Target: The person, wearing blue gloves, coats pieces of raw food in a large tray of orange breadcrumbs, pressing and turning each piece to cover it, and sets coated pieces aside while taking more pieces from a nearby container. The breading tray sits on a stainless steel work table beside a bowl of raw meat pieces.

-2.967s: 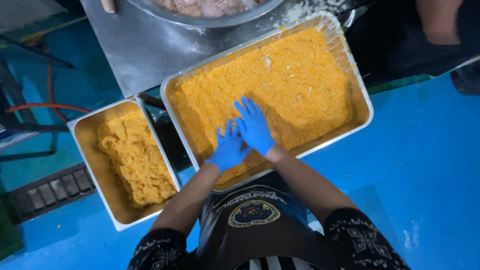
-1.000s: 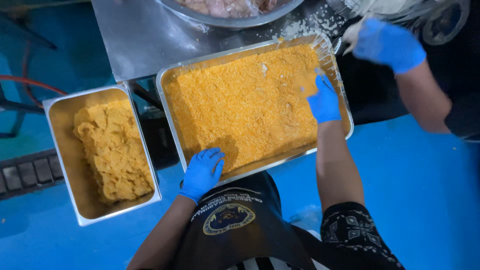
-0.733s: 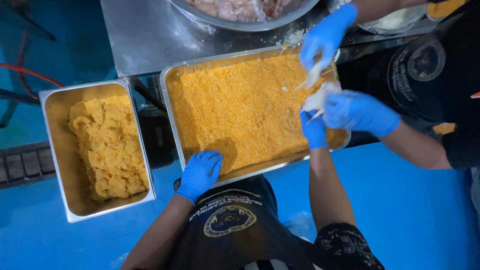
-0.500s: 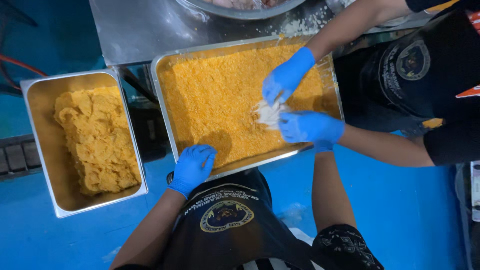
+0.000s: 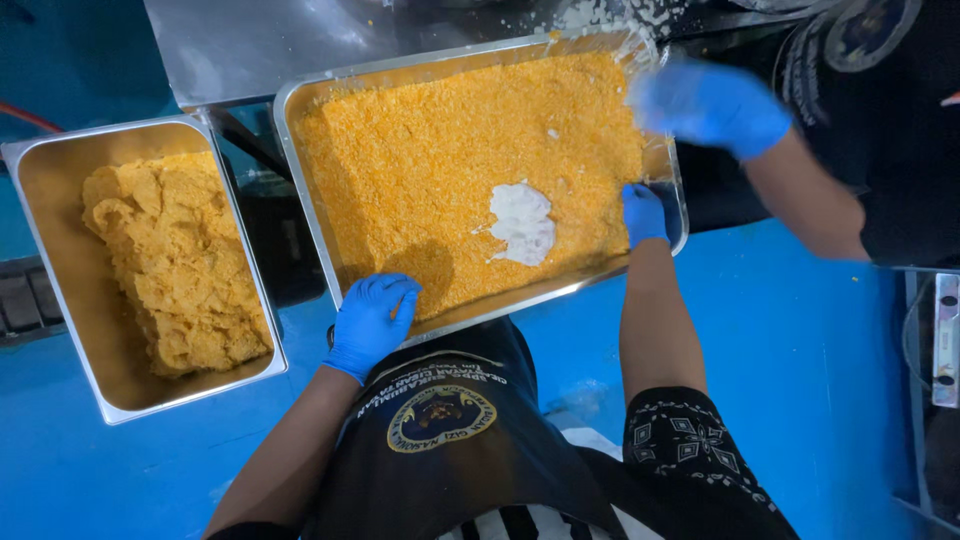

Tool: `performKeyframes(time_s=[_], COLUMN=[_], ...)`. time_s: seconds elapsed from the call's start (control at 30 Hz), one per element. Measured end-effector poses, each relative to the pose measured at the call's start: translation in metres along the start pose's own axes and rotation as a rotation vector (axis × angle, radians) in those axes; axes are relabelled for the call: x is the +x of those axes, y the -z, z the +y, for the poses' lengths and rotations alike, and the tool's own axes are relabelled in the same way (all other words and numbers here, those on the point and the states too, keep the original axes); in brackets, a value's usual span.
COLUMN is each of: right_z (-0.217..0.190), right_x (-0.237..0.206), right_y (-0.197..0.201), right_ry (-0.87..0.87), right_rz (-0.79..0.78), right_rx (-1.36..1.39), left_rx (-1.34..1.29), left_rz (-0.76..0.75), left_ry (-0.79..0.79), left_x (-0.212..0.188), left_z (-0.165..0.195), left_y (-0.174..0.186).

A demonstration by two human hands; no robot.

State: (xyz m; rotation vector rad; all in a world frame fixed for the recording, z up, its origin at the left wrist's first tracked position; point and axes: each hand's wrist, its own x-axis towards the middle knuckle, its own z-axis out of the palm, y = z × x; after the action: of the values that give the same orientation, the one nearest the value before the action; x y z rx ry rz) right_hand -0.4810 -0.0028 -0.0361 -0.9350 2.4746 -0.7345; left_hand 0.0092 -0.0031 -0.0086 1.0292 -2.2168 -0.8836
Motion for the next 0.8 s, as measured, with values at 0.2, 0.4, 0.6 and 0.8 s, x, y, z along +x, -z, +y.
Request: performKeyframes(time_s=[0.2,0.4,0.6,0.8], right_z=[0.001,-0.011,-0.052,-0.067], right_x=[-0.023,-0.046,0.03,0.059], right_y=[0.01,0.03,-0.01,-0.027], right_ry=[-0.236,-0.028,0.197,0.125], right_rz=[-0.016,-0.206,0.103,0.024], right_rx=[0.489,0.545,0.025,0.185], left_rx=[-0.022,-0.009,0.002,-0.012], left_rz=[-0.035,-0.032,-0.032,-0.024], left_ry=[0.023,0.034,0.019,0.025], left_x=[0.004,0.002,0.003,0.005], left_z=[-0.007,-0.004,-0.006,-0.006], left_y=[0.003,0.0,-0.001,-0.004])
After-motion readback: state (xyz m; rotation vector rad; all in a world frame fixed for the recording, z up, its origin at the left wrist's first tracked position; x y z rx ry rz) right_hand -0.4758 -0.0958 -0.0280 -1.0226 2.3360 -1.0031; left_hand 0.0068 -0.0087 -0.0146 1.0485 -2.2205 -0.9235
